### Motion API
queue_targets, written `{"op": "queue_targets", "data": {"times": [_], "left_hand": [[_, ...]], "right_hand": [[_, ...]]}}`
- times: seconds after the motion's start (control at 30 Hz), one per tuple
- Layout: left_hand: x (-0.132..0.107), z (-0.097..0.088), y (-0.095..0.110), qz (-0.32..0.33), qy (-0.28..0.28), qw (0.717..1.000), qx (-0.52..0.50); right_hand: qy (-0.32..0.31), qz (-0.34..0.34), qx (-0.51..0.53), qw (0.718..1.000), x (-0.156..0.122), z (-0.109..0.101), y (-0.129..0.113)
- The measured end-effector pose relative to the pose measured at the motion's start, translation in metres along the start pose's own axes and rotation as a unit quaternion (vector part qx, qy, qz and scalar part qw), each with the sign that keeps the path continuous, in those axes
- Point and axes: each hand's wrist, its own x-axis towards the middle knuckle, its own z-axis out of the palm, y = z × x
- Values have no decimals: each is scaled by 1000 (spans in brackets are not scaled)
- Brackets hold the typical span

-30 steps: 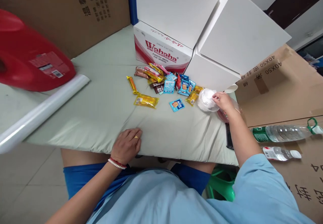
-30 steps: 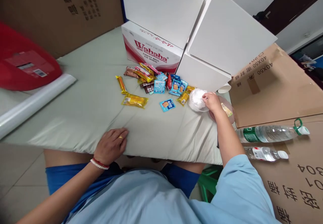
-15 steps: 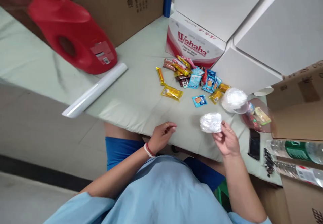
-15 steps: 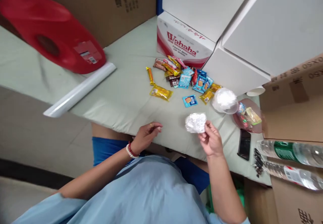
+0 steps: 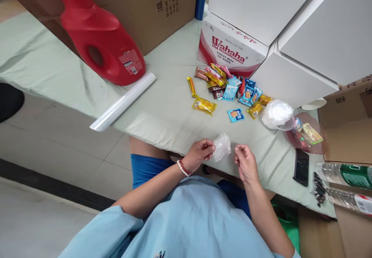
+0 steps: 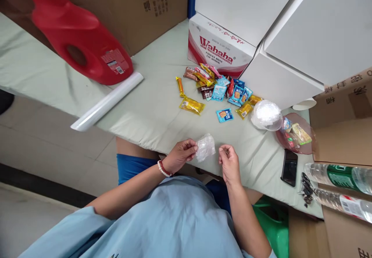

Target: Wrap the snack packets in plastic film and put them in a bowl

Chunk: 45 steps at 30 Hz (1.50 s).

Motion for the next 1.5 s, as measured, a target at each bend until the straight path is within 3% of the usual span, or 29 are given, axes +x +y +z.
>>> {"op": "queue_targets", "data": {"times": [0.2, 0.4, 0.5, 0.6, 0.73, 1.13, 1.3, 1.4, 1.5], "left_hand": [[-3, 6, -4, 101, -21, 981, 162], [-2, -4, -7, 62, 17, 991, 116], [-3, -10, -6, 98, 29, 983, 152], [-4, -6, -8, 139, 1, 967, 212], [-3, 3, -13, 135, -34, 965, 222], [-1, -2, -6, 63, 72, 995, 36], [7, -1, 0, 86, 128, 982, 108], [12, -3, -2, 95, 125, 975, 159], [15, -5, -10, 99, 128, 971, 174]], "right_hand": [[-137, 17, -23, 990, -14, 21, 2], [-111, 56, 32, 992, -8, 15, 3], [-110, 74, 49, 990, -9, 6, 0], [-125, 74, 40, 989, -13, 8, 2], [-120, 48, 13, 992, -13, 18, 9], [-76, 86, 106, 988, -9, -10, 3], [-68, 107, 74, 989, -4, -22, 14], [-35, 60, -10, 998, 1, -32, 20], [67, -108, -173, 977, -1, -39, 17]]}}
